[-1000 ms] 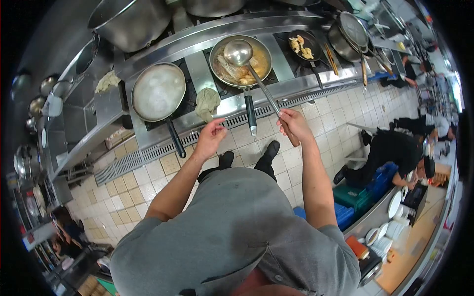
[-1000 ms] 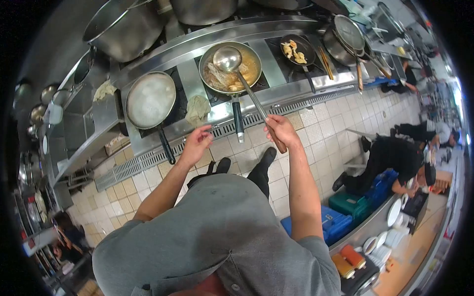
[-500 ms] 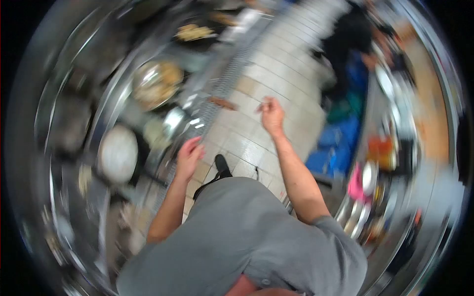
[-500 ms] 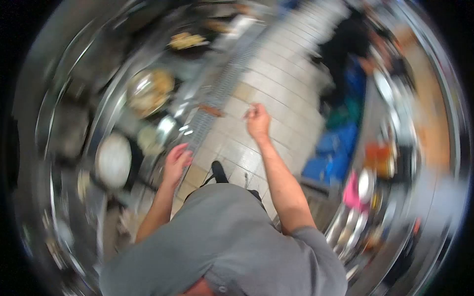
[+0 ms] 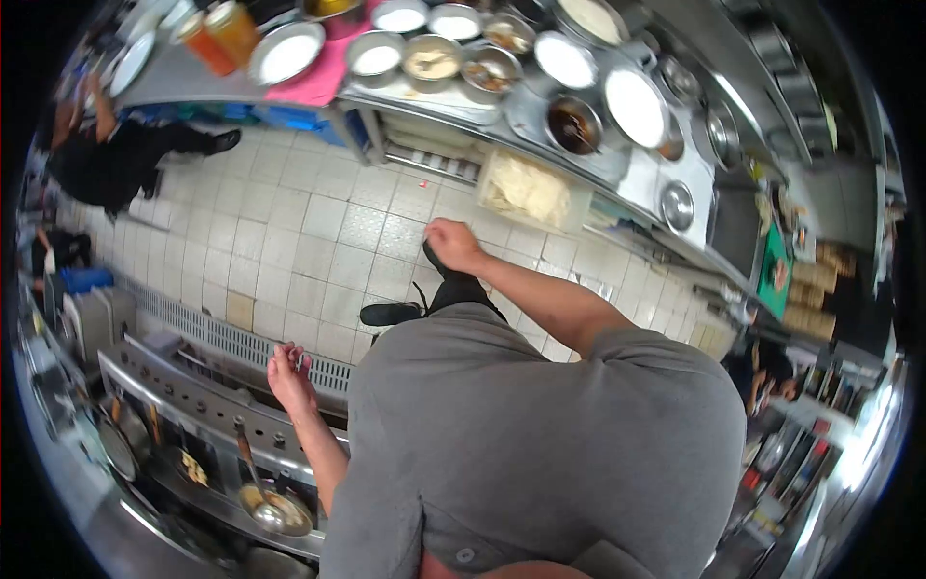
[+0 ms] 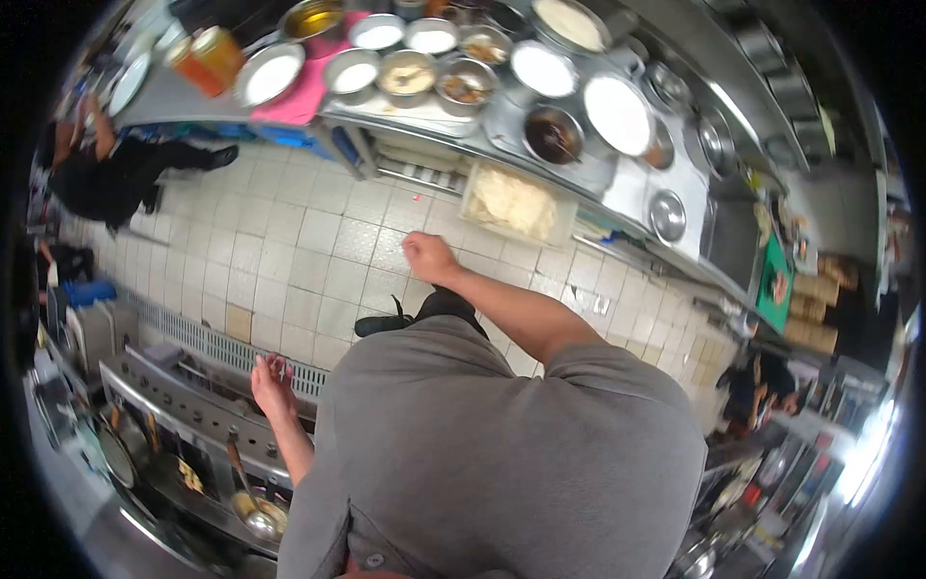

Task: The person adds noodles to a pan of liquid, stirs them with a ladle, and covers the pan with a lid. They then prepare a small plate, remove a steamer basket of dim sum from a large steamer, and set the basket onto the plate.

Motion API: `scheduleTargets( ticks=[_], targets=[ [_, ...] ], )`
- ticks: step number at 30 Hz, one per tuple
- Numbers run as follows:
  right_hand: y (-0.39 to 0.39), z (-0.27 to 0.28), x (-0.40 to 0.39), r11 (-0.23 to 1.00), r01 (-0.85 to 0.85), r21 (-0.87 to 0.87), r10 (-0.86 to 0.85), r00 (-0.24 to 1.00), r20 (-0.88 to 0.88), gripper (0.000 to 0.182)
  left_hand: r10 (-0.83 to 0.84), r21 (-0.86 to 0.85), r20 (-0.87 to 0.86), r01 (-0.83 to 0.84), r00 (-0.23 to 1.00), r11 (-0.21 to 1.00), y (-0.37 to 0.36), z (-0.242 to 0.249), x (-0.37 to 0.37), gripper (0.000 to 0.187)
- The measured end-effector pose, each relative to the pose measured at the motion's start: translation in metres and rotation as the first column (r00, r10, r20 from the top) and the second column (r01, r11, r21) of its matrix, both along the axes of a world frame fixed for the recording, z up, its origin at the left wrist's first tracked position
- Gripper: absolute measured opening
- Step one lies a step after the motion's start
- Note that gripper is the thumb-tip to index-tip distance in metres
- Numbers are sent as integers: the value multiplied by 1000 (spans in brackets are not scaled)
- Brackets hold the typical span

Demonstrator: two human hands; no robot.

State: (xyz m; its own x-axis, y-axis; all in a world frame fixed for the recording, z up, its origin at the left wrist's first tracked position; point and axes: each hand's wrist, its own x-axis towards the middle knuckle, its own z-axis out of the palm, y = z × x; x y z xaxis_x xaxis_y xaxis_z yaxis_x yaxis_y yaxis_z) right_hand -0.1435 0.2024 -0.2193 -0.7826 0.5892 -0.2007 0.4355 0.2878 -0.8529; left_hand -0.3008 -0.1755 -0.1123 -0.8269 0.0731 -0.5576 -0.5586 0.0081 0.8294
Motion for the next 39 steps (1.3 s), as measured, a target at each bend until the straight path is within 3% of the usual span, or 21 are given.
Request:
scheduleTargets(
  ticks=[6, 9, 11, 12, 13, 14, 15, 17, 18, 20, 21, 23, 24, 26, 27, 29, 30, 32, 33, 35, 39],
  targets=[
    [133, -65, 171, 790, 546, 278, -574, 818, 25, 16, -297, -73, 17, 297, 955, 952, 114, -6, -23, 20],
    [191, -74, 188, 742, 645, 181, -668, 731, 136, 25, -525, -153, 2, 519, 851, 841, 165, -3, -14, 19],
    [207, -85, 173, 672, 663, 331, -741, 601, 299, 46, -637, -214, 2, 623, 771, 753, 196, 5, -2, 20],
    [210, -82, 164, 669, 672, 318, -743, 598, 301, 46, -728, -257, 9, 705, 686, 661, 207, 8, 2, 20],
    [212, -76, 153, 528, 849, 6, -777, 481, 406, 55, -799, -303, 15, 764, 601, 570, 212, 3, 1, 20],
    [213, -72, 148, 274, 921, -276, -753, 384, 534, 65, -804, -316, 18, 767, 594, 559, 212, 0, 3, 20],
    [211, -81, 148, 267, 920, -286, -752, 385, 536, 65, -857, -376, -12, 792, 516, 482, 216, 1, 7, 20],
    [205, -108, 147, 147, 968, -206, -879, 223, 421, 66, -901, -419, -33, 813, 432, 405, 220, 1, 13, 24],
    [203, -103, 152, 149, 967, -209, -874, 227, 429, 66, -900, -424, -25, 810, 436, 405, 217, -1, 15, 24],
    [208, -85, 168, 377, 858, -348, -798, 491, 348, 61, -891, -413, 53, 822, 451, 391, 212, -8, 16, 24],
    [208, -87, 174, 375, 858, -350, -797, 492, 351, 61, -887, -436, 124, 828, 444, 354, 210, -10, 16, 25],
    [210, -91, 182, 583, 810, 60, -784, 542, 303, 48, -901, -470, 146, 830, 408, 300, 207, -18, 20, 26],
    [211, -87, 181, 584, 810, 59, -783, 543, 303, 48, -914, -502, 168, 830, 370, 243, 207, -19, 21, 27],
    [211, -72, 172, 196, 840, -506, -836, 413, 361, 40, -911, -505, 187, 831, 367, 231, 215, -16, 25, 28],
    [210, -74, 171, 194, 840, -506, -834, 413, 366, 40, -908, -504, 211, 836, 362, 216, 216, -15, 27, 29],
    [215, -76, 164, 8, 764, -645, -760, 424, 493, 41, -922, -507, 180, 836, 342, 210, 217, -18, 24, 32],
    [217, -88, 164, 10, 763, -646, -758, 428, 493, 41, -936, -511, 145, 834, 320, 206, 217, -20, 23, 34],
    [214, -122, 166, 402, 847, -348, -718, 527, 454, 41, -935, -514, 145, 832, 324, 209, 218, -19, 21, 34],
    [215, -112, 161, 403, 846, -349, -719, 529, 451, 41, -935, -515, 143, 831, 326, 211, 219, -18, 19, 35],
    [213, -76, 149, 83, 773, -630, -847, 387, 364, 37, -934, -529, 155, 826, 322, 196, 217, -16, 17, 35],
    [214, -73, 154, -32, 719, -694, -830, 367, 419, 31, -927, -538, 179, 822, 330, 188, 206, -22, 12, 35]
  ],
)
